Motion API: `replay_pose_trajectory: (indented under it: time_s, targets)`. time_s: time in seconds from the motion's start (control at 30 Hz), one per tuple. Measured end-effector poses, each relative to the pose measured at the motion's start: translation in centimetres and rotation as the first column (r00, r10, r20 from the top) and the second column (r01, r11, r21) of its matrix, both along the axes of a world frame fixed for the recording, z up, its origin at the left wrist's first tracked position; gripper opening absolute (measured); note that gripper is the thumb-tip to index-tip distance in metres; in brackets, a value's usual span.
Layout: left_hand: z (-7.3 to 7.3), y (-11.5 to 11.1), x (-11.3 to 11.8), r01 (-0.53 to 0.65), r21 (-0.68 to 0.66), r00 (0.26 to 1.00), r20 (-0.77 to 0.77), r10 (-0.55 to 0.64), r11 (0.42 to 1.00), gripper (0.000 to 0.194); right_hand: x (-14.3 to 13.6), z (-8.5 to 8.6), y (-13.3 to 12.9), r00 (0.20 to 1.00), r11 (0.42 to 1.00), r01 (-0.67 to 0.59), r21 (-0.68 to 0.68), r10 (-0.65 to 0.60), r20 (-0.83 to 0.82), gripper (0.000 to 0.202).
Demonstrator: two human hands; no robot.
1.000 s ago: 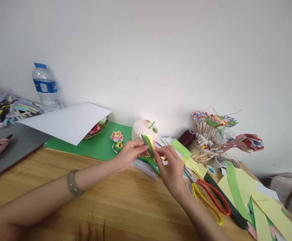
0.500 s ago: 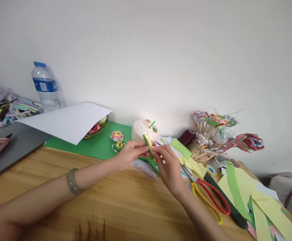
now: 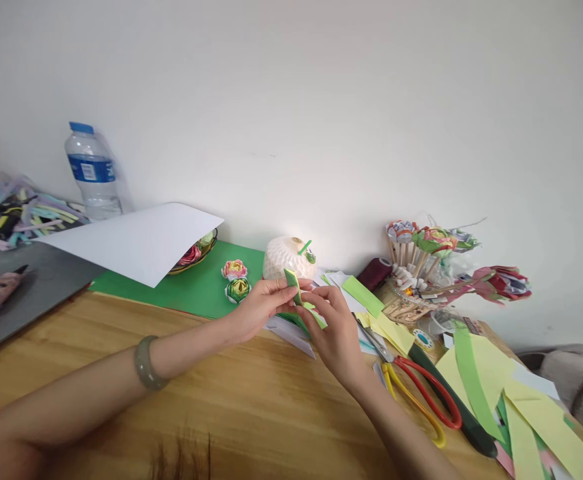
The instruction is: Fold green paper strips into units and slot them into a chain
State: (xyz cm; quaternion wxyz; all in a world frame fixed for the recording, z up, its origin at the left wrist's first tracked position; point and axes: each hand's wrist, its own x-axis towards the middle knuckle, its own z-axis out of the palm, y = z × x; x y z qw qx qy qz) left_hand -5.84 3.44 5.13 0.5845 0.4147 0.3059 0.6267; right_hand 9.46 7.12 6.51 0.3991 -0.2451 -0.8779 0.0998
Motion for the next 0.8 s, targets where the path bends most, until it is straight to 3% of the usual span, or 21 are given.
replay_pose_trajectory:
  time_s: [0.33, 0.53, 0.6, 0.7, 0.8]
  targets:
    - [0.2, 0.2, -0.3, 0.084, -0.049, 0.981, 0.177, -0.074, 0.995, 0.028, 0.0, -0.5, -0.3, 0.991, 0.964, -0.055, -0.258, 0.020, -0.135, 0.016]
    - [0.2, 0.3, -0.7, -0.119, -0.126, 0.987, 0.091, 0.131, 0.985, 0.025, -0.1, -1.4, -0.5, 0.989, 0.946, -0.045, -0.321, -0.002, -0.145, 0.015]
    - [0.0, 0.3, -0.8, -0.152, -0.120, 0.987, 0.033, 0.157, 0.981, 0.023, -0.2, -1.8, -0.6, 0.988, 0.904, -0.077, -0.422, 0.012, -0.155, 0.020]
    - [-0.1, 0.2, -0.8, -0.140, -0.110, 0.990, 0.004, 0.141, 0.984, 0.023, -0.6, -2.0, -0.8, 0.979, 0.786, -0.160, -0.596, 0.047, -0.200, 0.027]
    - [0.3, 0.2, -0.9, -0.112, -0.116, 0.993, 0.026, 0.116, 0.987, 0.025, -0.5, -1.7, -0.4, 0.974, 0.715, -0.194, -0.672, 0.056, -0.221, 0.025]
